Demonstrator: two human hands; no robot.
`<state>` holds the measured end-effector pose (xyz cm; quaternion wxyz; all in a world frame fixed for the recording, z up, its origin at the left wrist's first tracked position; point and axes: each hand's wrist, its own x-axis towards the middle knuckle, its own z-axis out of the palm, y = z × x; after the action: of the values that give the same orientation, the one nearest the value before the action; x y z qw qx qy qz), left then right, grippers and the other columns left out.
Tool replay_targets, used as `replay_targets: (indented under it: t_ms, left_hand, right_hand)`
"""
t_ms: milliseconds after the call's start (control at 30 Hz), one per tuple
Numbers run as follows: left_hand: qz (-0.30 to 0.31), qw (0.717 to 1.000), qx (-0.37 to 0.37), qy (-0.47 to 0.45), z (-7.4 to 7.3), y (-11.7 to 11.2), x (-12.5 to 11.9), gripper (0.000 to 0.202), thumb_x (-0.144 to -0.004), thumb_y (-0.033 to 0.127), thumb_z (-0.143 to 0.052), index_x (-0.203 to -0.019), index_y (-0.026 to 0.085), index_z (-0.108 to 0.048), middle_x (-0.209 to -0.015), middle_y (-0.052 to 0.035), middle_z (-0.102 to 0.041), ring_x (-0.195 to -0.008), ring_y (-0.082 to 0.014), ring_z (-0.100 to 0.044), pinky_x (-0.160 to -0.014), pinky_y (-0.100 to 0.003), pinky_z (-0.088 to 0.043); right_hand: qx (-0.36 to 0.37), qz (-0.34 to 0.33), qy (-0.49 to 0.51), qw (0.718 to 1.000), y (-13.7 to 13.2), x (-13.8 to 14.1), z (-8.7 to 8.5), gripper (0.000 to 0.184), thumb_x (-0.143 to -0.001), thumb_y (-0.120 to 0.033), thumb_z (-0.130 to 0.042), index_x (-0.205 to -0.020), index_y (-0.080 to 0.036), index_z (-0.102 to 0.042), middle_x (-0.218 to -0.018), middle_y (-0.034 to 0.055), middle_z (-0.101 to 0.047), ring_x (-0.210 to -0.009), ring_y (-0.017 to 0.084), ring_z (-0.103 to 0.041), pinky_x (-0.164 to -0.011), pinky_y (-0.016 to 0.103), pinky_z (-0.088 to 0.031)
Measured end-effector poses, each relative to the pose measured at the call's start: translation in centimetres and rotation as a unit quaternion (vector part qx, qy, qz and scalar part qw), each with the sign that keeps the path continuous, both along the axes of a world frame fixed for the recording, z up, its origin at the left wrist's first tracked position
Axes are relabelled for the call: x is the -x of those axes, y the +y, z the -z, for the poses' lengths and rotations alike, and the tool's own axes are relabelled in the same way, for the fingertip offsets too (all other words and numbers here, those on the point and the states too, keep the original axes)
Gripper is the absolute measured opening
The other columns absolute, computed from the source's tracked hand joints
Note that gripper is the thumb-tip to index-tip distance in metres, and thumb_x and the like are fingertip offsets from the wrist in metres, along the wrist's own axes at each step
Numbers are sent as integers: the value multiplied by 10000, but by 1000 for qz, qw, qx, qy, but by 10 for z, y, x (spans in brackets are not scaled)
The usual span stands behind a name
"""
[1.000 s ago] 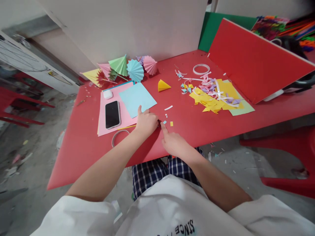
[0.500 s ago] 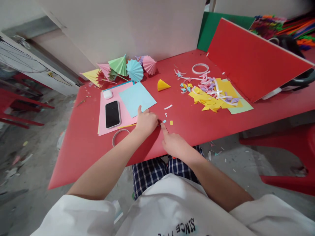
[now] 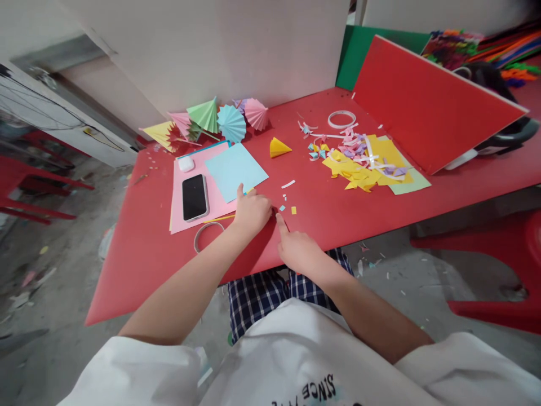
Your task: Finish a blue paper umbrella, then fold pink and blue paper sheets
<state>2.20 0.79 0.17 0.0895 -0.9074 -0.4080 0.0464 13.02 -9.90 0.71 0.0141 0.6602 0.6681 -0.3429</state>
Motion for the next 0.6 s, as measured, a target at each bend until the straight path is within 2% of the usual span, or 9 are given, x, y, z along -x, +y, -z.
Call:
replay_targets:
  t_ms: [167, 300, 400, 467, 600]
  left_hand:
    - [0, 1000, 1, 7, 0, 5, -3, 232, -764, 138, -456, -604, 173, -620, -629, -66, -638, -819, -263, -570, -975, -630, -228]
    - [18, 1000, -2, -7, -3, 6, 4, 229, -794, 173, -470, -635, 183, -636, -653, -54, -648, -824, -261, -571, -979, -652, -207]
    - [36, 997, -14, -60, -13, 0, 12, 211, -823, 202, -485, -696, 215, -653, -697, -23, -664, -854, -245, -572, -1004, -646, -176]
    - [47, 992, -35, -109, -24, -8, 16, 205, -840, 229, -496, -715, 233, -658, -725, -7, -674, -866, -228, -574, -1034, -627, -145]
    - [72, 970, -81, -218, -44, -24, 20, 172, -854, 259, -520, -757, 249, -661, -753, 16, -686, -853, -196, -591, -1072, -589, -123]
  right_hand:
    - [-22, 2, -3, 1000, -6, 0, 7, 699, -838, -229, -312, -1441, -92, 15, -819, 148, -668, -675, 256, -620, -582, 331, -408]
    - [-50, 4, -8, 999, -9, -15, 6, 649, -870, -280, -303, -1449, -180, -30, -771, 101, -672, -674, 250, -622, -570, 307, -395]
    - [-104, 39, -69, 991, -7, -39, -3, 593, -889, -347, -305, -1439, -292, -90, -759, 67, -671, -657, 243, -629, -567, 300, -392]
    - [-129, 64, -115, 983, -1, -55, -7, 555, -898, -377, -305, -1427, -326, -142, -754, 57, -669, -652, 238, -629, -564, 296, -393]
    - [-181, 99, -184, 961, 16, -77, 2, 513, -904, -425, -326, -1394, -280, -283, -868, 89, -660, -709, 230, -615, -565, 294, -402]
